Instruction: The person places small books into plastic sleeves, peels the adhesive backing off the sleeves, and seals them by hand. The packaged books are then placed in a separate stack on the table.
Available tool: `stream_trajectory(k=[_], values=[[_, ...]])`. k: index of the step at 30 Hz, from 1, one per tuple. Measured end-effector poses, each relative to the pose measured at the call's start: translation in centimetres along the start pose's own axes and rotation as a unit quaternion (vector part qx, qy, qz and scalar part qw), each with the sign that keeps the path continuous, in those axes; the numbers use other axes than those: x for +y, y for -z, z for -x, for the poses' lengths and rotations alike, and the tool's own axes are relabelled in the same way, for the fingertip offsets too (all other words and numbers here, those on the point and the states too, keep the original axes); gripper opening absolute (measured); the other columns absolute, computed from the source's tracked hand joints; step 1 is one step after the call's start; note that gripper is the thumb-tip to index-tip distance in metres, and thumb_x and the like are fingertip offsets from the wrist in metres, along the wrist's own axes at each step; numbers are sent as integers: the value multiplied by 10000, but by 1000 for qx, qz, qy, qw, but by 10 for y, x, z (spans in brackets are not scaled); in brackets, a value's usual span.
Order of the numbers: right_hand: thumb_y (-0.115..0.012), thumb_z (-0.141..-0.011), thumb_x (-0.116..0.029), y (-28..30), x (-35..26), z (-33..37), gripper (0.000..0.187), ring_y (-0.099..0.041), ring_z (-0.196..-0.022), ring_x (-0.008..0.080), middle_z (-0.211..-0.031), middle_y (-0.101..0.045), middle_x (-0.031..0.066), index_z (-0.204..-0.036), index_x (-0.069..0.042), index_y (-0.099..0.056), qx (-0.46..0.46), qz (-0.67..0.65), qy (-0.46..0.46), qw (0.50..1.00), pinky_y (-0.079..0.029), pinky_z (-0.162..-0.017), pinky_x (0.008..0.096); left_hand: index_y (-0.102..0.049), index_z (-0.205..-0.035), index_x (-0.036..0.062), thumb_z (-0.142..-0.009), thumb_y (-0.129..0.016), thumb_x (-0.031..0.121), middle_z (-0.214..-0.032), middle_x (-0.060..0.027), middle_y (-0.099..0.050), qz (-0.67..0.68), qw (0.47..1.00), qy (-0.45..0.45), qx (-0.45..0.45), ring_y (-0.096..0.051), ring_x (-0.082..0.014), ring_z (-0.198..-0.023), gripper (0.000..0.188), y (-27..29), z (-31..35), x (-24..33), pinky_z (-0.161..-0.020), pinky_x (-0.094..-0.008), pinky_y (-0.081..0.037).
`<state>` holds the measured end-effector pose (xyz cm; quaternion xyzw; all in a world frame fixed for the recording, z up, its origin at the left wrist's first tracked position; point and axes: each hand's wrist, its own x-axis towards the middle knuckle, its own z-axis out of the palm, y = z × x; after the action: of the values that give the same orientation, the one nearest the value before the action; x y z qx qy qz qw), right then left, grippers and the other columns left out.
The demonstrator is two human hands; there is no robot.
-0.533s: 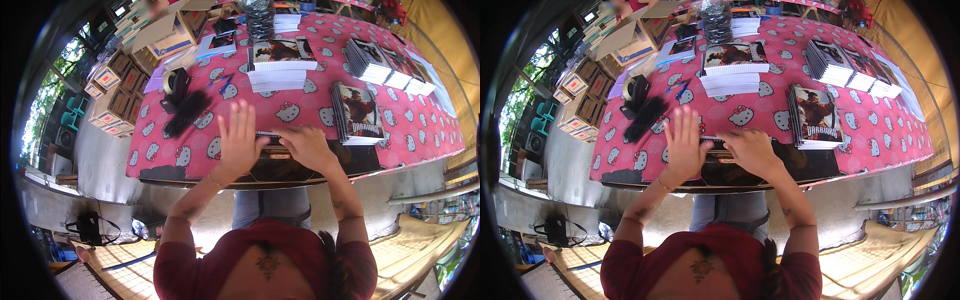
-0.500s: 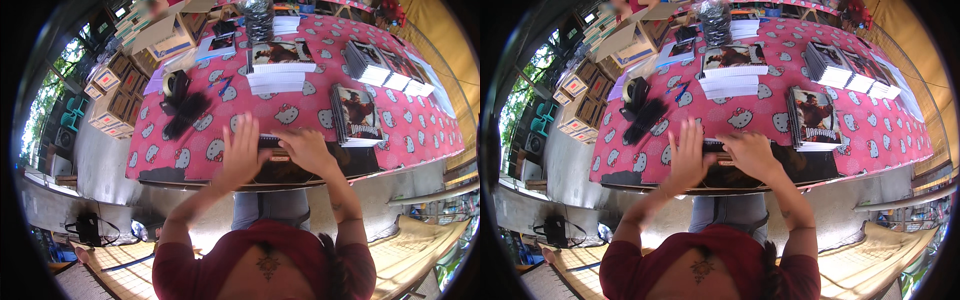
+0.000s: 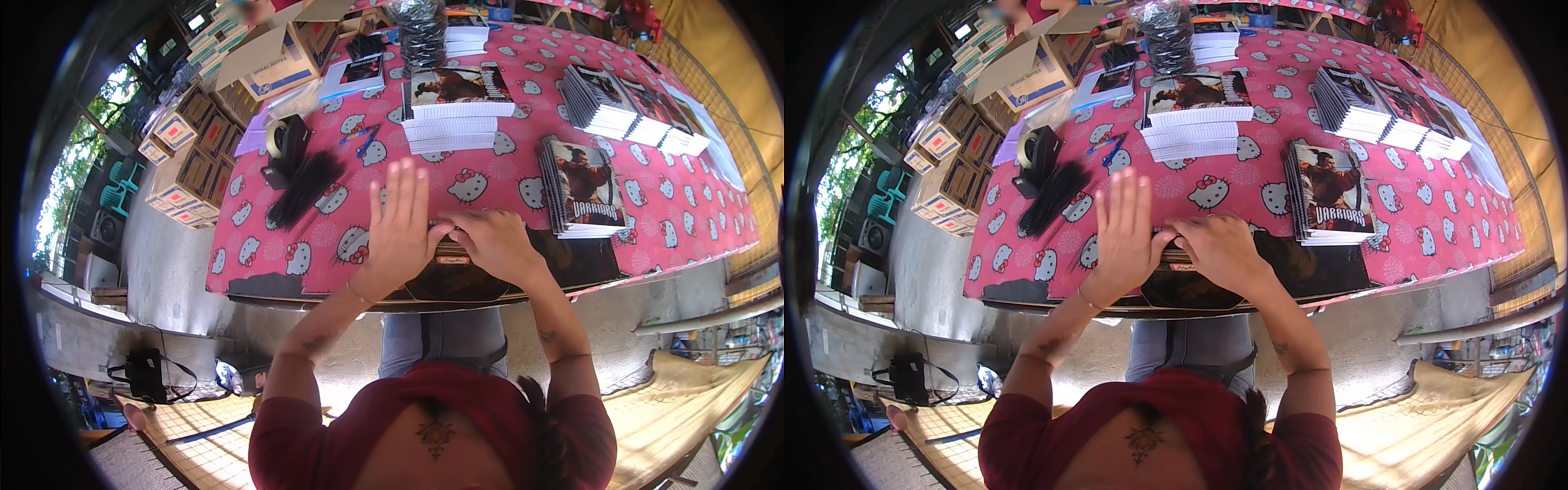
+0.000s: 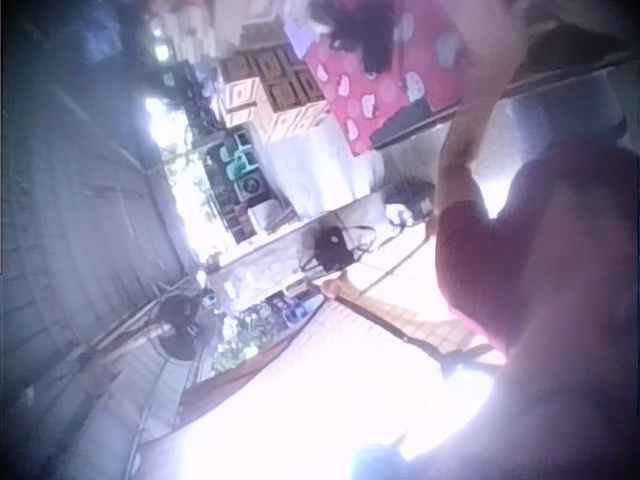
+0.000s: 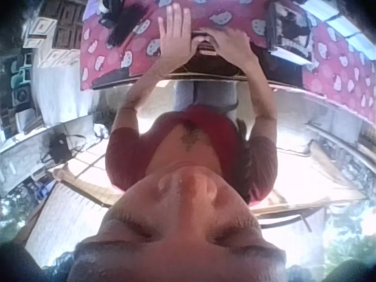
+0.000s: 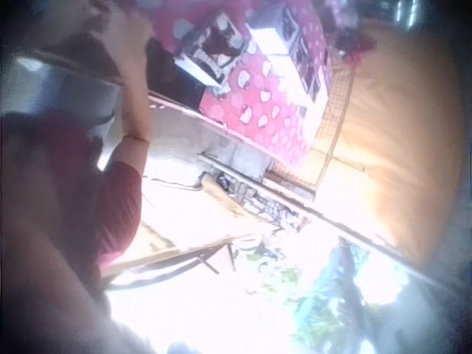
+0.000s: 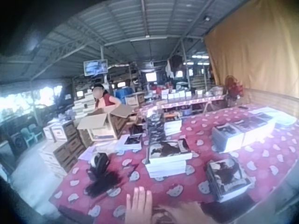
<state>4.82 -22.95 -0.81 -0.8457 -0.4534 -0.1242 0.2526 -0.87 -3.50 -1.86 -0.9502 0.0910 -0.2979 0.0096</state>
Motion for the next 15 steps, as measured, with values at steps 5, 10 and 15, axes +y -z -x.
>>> stream_trajectory(k=[5,10,15], values=[[-709,-890,-220,1,-2,3,542,-697,-805,340,-937,-738,108,-1404,-146,-558,-29,14,-56,998,-528,-733,436,-359,-1506,-94,-966,-528,546,-1594,-306,-315,69,994,-68,-51,-278,-444,-1508,854,-21,68,26,-1176,-652,-192],[-808,-825,-237,22,-9,12,783,-701,-1009,311,-1059,-726,138,-1502,-110,-436,19,58,2,998,-510,-873,401,-327,-1520,-106,-986,-510,529,-1591,-337,-297,92,992,-43,-72,-282,-466,-1503,849,-11,46,23,-1172,-679,-175],[-848,-768,-10,0,47,60,711,-667,-1150,194,-1285,-694,154,-1405,-41,-534,106,-447,-149,876,-482,-998,341,-408,-1482,-83,-972,-593,413,-1539,-279,-427,125,990,-62,-23,-420,-418,-1440,735,5,39,29,-1177,-659,-197]])
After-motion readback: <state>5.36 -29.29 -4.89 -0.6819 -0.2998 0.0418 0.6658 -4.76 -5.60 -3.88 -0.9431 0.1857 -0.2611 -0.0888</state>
